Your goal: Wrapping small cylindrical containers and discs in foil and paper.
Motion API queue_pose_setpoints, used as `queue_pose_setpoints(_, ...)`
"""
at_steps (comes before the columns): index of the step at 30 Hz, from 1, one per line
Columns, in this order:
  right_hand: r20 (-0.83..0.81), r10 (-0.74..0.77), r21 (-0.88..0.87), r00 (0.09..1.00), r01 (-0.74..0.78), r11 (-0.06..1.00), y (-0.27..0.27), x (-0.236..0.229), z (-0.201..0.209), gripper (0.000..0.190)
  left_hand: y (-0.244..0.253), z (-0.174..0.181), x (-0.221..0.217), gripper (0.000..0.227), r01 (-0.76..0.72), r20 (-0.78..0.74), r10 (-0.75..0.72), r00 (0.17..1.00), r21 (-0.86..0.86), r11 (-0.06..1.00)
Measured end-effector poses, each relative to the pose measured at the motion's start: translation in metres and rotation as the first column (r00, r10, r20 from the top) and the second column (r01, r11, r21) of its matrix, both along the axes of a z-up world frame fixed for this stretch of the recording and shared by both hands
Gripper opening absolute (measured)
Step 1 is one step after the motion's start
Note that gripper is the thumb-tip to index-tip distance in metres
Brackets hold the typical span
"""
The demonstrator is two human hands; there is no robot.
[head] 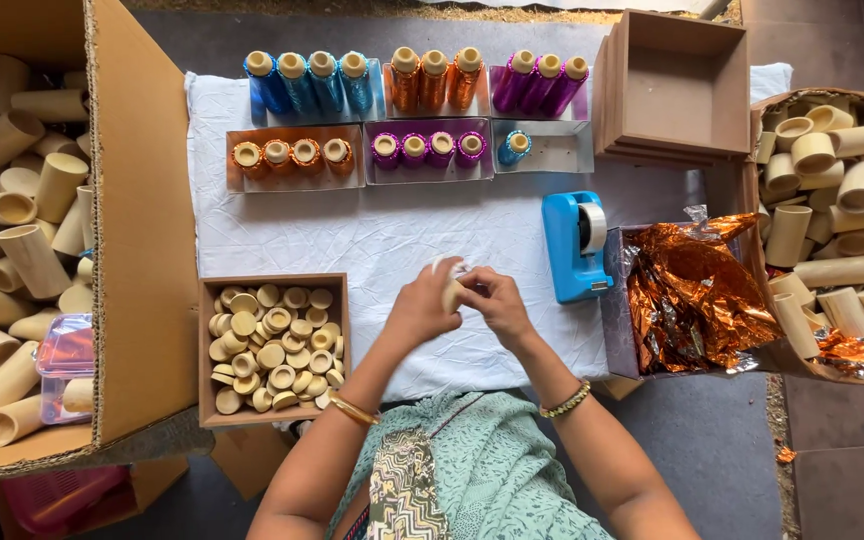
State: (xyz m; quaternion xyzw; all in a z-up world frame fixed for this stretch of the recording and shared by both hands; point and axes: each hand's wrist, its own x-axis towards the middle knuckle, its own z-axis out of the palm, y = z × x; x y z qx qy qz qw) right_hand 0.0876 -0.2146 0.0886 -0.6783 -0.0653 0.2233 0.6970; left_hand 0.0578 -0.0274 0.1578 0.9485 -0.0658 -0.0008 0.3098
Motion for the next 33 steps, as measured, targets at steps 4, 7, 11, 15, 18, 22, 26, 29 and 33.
queue_pose_setpoints(4,0.002,0.094,0.222,0.996,-0.092,0.971,-0.004,0.0,0.012,0.015,0.014,0.027,0.01,0.078,-0.368,-0.575,-0.382,0.724,-0.79,0.491)
queue_pose_setpoints(7,-0.127,0.054,0.084,0.99,-0.044,0.996,0.005,0.005,0.009,0.016,0.002,0.029,0.009,0.071,-0.297,-0.674,-0.068,0.735,-0.411,0.862)
queue_pose_setpoints(11,0.126,-0.018,-0.031,0.992,0.022,0.999,0.009,-0.008,0.032,0.014,0.008,-0.013,0.002,0.075,-0.096,-0.278,-0.074,0.958,-0.552,0.828)
queue_pose_setpoints(15,0.506,-0.011,0.054,0.863,-0.019,0.998,0.025,-0.013,0.046,0.026,0.008,-0.035,0.003,0.073,-0.418,-0.426,-0.378,0.822,-0.902,0.109)
queue_pose_setpoints(18,0.189,0.023,0.205,0.982,-0.063,0.977,0.026,-0.014,0.033,0.036,0.004,-0.031,0.002,0.059,-0.526,-0.599,-0.283,0.749,-0.797,0.296)
queue_pose_setpoints(22,0.219,-0.016,0.043,0.976,0.006,0.999,0.016,-0.012,0.043,0.062,0.008,-0.066,-0.004,0.048,-0.586,-0.75,-0.075,0.657,-0.571,0.575)
queue_pose_setpoints(26,0.323,-0.055,-0.235,0.945,0.136,0.963,0.015,-0.009,0.056,0.067,0.003,-0.075,-0.005,0.032,-0.53,-0.463,0.262,0.847,-0.777,0.339)
queue_pose_setpoints(29,0.422,0.075,-0.392,0.903,0.107,0.914,0.016,-0.006,0.06,0.07,-0.014,-0.05,-0.013,0.025,-0.313,0.018,0.411,0.912,-0.617,0.722)
queue_pose_setpoints(33,0.457,0.117,-0.411,0.882,0.093,0.907,0.012,0.001,0.062,0.06,-0.02,-0.019,-0.018,0.016,-0.239,0.337,0.338,0.879,-0.303,0.923)
